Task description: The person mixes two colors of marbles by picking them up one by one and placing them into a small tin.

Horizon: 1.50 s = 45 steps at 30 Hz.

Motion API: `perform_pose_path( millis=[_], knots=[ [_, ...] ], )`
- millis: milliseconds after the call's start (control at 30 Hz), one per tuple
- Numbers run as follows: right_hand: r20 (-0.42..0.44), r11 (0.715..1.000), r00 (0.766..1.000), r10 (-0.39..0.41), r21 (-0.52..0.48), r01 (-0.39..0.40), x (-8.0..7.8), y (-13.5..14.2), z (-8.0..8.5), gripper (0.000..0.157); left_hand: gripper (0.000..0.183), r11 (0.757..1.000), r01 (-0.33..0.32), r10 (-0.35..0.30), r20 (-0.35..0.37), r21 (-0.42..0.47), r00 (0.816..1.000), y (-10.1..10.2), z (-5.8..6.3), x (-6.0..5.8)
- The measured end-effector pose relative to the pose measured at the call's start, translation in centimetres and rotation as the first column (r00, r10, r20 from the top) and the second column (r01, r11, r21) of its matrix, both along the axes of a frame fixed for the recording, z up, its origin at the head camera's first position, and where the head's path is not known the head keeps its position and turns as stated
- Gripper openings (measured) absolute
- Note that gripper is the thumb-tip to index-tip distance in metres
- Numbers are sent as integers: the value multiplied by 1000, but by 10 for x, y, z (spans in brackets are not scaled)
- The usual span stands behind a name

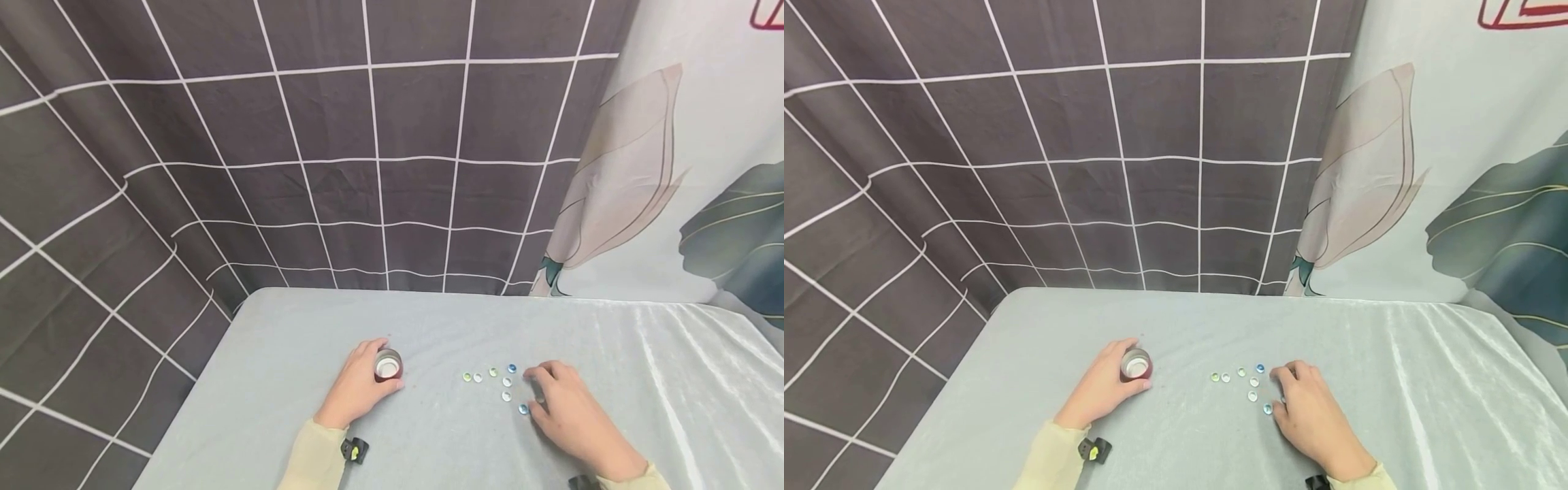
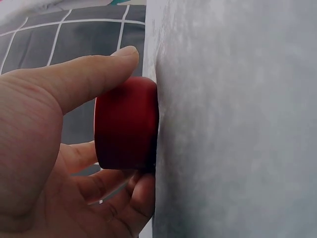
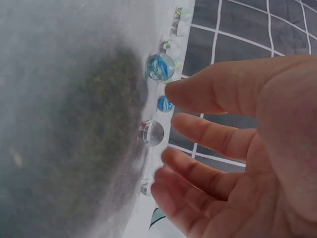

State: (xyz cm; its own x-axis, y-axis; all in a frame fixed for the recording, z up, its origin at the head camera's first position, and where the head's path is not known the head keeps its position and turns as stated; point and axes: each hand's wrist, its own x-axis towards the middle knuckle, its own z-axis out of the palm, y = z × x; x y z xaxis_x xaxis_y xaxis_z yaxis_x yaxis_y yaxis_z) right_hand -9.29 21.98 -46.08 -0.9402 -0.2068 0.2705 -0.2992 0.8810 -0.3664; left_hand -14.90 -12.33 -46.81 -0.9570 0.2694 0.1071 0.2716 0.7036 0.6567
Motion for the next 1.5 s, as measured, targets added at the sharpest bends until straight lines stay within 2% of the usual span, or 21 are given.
perform_pose_path(
  millis=[200,567,933,1233,1500],
  knots=[
    [55,1000,999,0,20,-1,0,1,0,37,77,1000,17,-17,-31,1,999,1,-1,0],
    [166,998,984,-57,47,50,-3,0,3,34,76,1000,23,-22,-45,19,999,8,-2,3],
    [99,999,995,-18,34,14,-3,1,0,25,66,999,22,-23,-42,-31,999,15,1,2],
    [137,998,990,-38,53,31,-5,4,3,20,58,997,59,-62,-57,-54,996,26,6,0],
    [98,998,995,-34,50,29,-4,4,1,19,56,995,89,-91,-50,-41,995,41,8,0]
  ],
)
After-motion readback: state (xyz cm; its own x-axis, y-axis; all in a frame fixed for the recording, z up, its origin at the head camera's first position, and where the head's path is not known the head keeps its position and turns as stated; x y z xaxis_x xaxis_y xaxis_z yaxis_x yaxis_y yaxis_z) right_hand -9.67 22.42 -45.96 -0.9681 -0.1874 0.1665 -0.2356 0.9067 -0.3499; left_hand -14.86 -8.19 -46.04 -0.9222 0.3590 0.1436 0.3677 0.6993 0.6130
